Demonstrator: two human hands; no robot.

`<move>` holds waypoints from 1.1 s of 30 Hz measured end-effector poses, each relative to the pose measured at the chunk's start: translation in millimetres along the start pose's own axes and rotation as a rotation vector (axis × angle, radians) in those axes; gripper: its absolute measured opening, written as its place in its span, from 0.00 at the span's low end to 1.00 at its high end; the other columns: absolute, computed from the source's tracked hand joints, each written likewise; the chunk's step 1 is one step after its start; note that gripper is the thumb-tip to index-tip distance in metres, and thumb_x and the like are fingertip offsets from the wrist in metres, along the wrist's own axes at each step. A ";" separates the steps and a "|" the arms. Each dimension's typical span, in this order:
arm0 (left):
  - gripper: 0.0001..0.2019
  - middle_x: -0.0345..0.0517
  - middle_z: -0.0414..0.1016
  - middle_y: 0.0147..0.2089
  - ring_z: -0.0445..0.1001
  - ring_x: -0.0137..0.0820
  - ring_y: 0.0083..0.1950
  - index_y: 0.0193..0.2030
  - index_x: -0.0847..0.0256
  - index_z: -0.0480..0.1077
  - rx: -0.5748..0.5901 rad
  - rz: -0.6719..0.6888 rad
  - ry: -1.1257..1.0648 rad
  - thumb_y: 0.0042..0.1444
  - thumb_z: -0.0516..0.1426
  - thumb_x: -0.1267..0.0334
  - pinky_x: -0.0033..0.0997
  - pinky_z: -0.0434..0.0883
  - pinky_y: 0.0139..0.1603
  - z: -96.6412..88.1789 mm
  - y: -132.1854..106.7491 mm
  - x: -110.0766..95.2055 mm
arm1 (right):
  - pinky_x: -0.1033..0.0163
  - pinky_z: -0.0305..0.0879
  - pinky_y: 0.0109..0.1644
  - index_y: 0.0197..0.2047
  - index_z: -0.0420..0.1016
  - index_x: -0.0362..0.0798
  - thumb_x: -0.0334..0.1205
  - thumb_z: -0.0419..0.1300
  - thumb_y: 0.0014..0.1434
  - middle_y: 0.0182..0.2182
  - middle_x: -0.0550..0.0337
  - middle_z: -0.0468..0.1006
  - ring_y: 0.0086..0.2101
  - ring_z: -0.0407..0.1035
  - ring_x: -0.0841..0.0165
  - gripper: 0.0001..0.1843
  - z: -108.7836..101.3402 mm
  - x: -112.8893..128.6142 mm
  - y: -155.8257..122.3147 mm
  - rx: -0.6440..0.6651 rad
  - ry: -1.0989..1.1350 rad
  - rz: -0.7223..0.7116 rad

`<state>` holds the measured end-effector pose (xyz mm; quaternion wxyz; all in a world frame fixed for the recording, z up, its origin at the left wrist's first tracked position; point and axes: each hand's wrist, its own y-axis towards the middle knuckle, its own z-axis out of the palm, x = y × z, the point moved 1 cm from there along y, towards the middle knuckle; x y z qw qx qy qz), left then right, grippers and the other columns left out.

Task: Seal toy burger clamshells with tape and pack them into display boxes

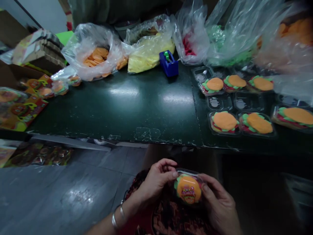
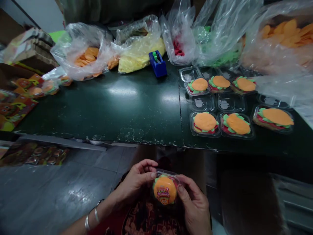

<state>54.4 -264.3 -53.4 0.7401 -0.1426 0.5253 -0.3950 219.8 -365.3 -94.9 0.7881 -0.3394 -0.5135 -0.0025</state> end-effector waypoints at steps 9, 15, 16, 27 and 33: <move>0.14 0.40 0.72 0.27 0.65 0.24 0.28 0.29 0.67 0.74 0.045 -0.034 0.204 0.41 0.69 0.60 0.24 0.60 0.31 -12.5 -13.7 -11.2 | 0.70 0.73 0.40 0.40 0.81 0.55 0.46 0.69 0.49 0.36 0.59 0.83 0.36 0.76 0.65 0.13 -18.6 -25.7 -5.9 0.125 -0.308 -0.191; 0.15 0.39 0.72 0.27 0.64 0.25 0.29 0.29 0.66 0.73 0.004 -0.035 0.211 0.42 0.68 0.57 0.24 0.60 0.32 -25.3 -22.0 5.3 | 0.68 0.72 0.39 0.37 0.80 0.53 0.49 0.66 0.52 0.34 0.59 0.81 0.35 0.75 0.65 0.11 -1.2 -18.3 -12.8 0.207 -0.258 -0.141; 0.15 0.39 0.72 0.27 0.64 0.25 0.28 0.29 0.66 0.73 -0.010 -0.038 0.182 0.41 0.69 0.56 0.24 0.61 0.32 -26.4 -21.2 8.3 | 0.68 0.72 0.38 0.36 0.80 0.52 0.49 0.66 0.52 0.33 0.59 0.80 0.34 0.74 0.65 0.12 4.9 -14.8 -12.4 0.213 -0.216 -0.116; 0.23 0.54 0.77 0.48 0.76 0.38 0.44 0.50 0.62 0.72 0.034 0.094 -0.211 0.48 0.67 0.58 0.35 0.69 0.46 -21.3 -26.6 -7.7 | 0.62 0.72 0.39 0.39 0.79 0.53 0.50 0.69 0.50 0.35 0.58 0.80 0.35 0.73 0.63 0.15 54.3 16.3 12.0 0.217 0.074 -0.039; 0.18 0.51 0.79 0.41 0.76 0.35 0.39 0.45 0.62 0.74 -0.113 0.119 -0.287 0.48 0.67 0.57 0.34 0.70 0.42 -28.9 -20.2 2.5 | 0.63 0.70 0.41 0.39 0.80 0.50 0.53 0.64 0.54 0.36 0.57 0.79 0.38 0.71 0.62 0.16 63.9 29.9 16.2 0.292 -0.087 -0.076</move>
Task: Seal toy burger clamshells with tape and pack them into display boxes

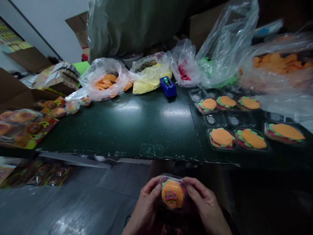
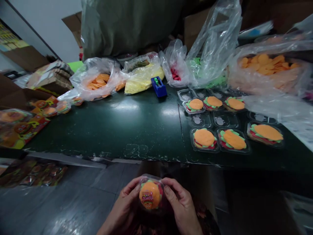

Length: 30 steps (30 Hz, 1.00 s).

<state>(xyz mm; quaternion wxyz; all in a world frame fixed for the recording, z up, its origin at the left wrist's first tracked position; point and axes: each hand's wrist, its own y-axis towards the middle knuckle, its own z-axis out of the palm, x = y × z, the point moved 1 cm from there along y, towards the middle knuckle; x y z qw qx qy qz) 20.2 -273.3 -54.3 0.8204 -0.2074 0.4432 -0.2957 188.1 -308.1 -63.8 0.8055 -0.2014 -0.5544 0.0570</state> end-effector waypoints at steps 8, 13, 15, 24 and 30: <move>0.14 0.47 0.77 0.40 0.72 0.33 0.39 0.37 0.63 0.78 -0.017 0.071 0.330 0.47 0.66 0.55 0.30 0.67 0.42 -8.5 -8.3 -15.0 | 0.68 0.60 0.29 0.26 0.73 0.47 0.52 0.65 0.53 0.22 0.64 0.66 0.25 0.59 0.70 0.16 -0.4 -0.3 2.0 0.006 -0.141 -0.021; 0.15 0.39 0.68 0.25 0.62 0.26 0.28 0.27 0.66 0.73 -0.026 0.022 0.537 0.45 0.65 0.54 0.25 0.59 0.31 -8.2 -10.0 -30.8 | 0.68 0.60 0.30 0.24 0.72 0.48 0.52 0.63 0.54 0.24 0.64 0.67 0.27 0.60 0.69 0.16 0.3 -5.9 -6.4 0.073 -0.193 0.003; 0.16 0.38 0.66 0.24 0.60 0.26 0.27 0.26 0.65 0.70 -0.013 0.010 0.570 0.44 0.64 0.53 0.25 0.58 0.30 -8.5 -8.6 -30.8 | 0.67 0.60 0.30 0.24 0.71 0.48 0.53 0.62 0.54 0.24 0.64 0.67 0.27 0.60 0.69 0.17 -0.5 -5.2 -6.6 0.131 -0.225 0.029; 0.17 0.33 0.59 0.24 0.54 0.24 0.26 0.29 0.61 0.62 0.004 -0.001 0.590 0.52 0.59 0.49 0.23 0.54 0.26 -28.8 -2.0 -22.5 | 0.67 0.58 0.29 0.25 0.68 0.47 0.51 0.57 0.58 0.22 0.65 0.66 0.26 0.59 0.70 0.17 6.2 10.8 17.4 0.209 -0.478 0.010; 0.19 0.44 0.73 0.47 0.68 0.37 0.49 0.49 0.59 0.71 0.339 0.016 0.784 0.49 0.63 0.59 0.32 0.63 0.51 -19.8 -14.6 -62.7 | 0.67 0.59 0.30 0.24 0.74 0.46 0.38 0.59 0.54 0.22 0.64 0.73 0.26 0.64 0.70 0.09 50.1 35.9 50.3 0.438 -0.524 -0.050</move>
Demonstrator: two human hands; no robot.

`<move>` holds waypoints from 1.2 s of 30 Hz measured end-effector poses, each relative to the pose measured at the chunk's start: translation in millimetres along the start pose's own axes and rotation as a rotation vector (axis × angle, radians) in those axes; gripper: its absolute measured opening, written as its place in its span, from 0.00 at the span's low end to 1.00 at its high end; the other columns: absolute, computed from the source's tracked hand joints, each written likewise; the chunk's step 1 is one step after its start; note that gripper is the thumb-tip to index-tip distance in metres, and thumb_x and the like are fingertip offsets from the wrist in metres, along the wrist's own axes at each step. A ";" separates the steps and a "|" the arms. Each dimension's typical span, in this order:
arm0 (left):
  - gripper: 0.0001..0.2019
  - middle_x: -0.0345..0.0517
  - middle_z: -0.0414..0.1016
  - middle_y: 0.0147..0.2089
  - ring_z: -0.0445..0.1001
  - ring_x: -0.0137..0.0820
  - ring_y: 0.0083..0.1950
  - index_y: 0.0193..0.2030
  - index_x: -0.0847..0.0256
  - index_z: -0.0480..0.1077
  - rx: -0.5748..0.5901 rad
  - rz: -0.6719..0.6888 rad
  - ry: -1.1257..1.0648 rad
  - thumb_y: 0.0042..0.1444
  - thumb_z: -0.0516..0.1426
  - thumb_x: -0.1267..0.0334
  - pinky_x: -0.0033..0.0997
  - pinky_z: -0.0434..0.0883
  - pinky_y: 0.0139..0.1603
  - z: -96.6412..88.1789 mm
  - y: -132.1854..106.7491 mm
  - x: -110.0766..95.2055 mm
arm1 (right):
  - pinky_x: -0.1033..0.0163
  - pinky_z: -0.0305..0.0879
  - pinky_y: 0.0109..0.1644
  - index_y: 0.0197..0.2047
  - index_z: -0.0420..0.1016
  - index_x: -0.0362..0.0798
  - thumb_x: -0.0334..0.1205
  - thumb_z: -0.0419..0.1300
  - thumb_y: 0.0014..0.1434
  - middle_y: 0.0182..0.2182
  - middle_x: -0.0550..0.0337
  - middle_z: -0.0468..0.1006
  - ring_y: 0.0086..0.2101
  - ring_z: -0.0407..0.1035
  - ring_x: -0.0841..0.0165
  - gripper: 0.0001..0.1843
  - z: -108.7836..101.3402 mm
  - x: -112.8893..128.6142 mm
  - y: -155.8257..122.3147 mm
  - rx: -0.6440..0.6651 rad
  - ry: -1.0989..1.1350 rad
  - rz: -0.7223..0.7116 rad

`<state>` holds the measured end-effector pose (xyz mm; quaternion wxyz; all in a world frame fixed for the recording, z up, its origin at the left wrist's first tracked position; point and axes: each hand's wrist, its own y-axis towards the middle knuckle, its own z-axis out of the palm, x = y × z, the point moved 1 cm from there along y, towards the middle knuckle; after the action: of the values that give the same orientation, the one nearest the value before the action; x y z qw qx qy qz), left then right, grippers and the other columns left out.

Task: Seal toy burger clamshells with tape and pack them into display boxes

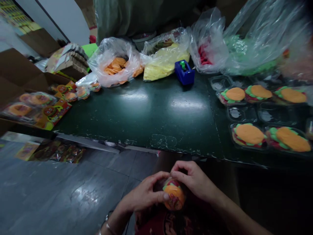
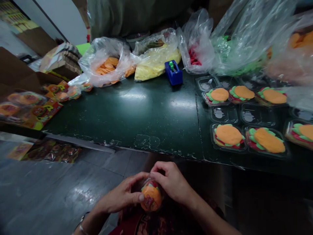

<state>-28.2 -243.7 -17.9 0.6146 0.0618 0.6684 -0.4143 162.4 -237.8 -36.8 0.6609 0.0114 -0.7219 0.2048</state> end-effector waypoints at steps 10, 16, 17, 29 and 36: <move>0.25 0.47 0.76 0.47 0.75 0.35 0.46 0.55 0.55 0.68 -0.322 0.050 -0.554 0.49 0.66 0.60 0.31 0.69 0.47 -8.3 -15.6 11.1 | 0.66 0.56 0.30 0.25 0.68 0.48 0.50 0.55 0.61 0.23 0.64 0.67 0.27 0.61 0.69 0.18 -3.4 12.9 2.3 -0.027 -0.078 -0.111; 0.25 0.48 0.76 0.48 0.75 0.33 0.44 0.55 0.55 0.68 -0.195 0.063 -0.583 0.49 0.66 0.60 0.30 0.71 0.44 -15.4 -6.5 -1.8 | 0.66 0.54 0.31 0.23 0.64 0.48 0.49 0.53 0.62 0.23 0.65 0.63 0.27 0.58 0.69 0.18 -10.4 24.5 10.2 0.018 -0.042 -0.187; 0.26 0.48 0.76 0.48 0.75 0.33 0.45 0.55 0.56 0.69 -0.133 0.076 -0.565 0.47 0.67 0.61 0.29 0.71 0.45 -19.2 -5.3 -8.8 | 0.66 0.54 0.31 0.23 0.63 0.49 0.49 0.53 0.61 0.23 0.65 0.63 0.27 0.57 0.70 0.18 -12.4 31.7 15.6 0.041 -0.016 -0.201; 0.22 0.46 0.76 0.41 0.74 0.29 0.31 0.53 0.57 0.68 -0.351 0.361 -0.611 0.52 0.64 0.59 0.24 0.72 0.28 -44.7 25.0 -61.1 | 0.66 0.50 0.28 0.23 0.61 0.49 0.56 0.52 0.62 0.22 0.67 0.57 0.25 0.52 0.71 0.23 -1.1 51.0 51.5 -0.017 0.076 -0.238; 0.22 0.48 0.75 0.44 0.74 0.31 0.35 0.56 0.57 0.66 -0.246 0.400 -0.698 0.55 0.62 0.57 0.24 0.71 0.29 -39.8 37.0 -56.3 | 0.65 0.51 0.30 0.21 0.60 0.48 0.51 0.55 0.62 0.23 0.66 0.58 0.26 0.54 0.70 0.22 -7.5 41.6 61.2 -0.011 0.249 -0.389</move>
<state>-23.6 -170.5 9.6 0.8754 -0.0276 0.4394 -0.1997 146.7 -168.9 -13.8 0.7720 0.1213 -0.6200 0.0695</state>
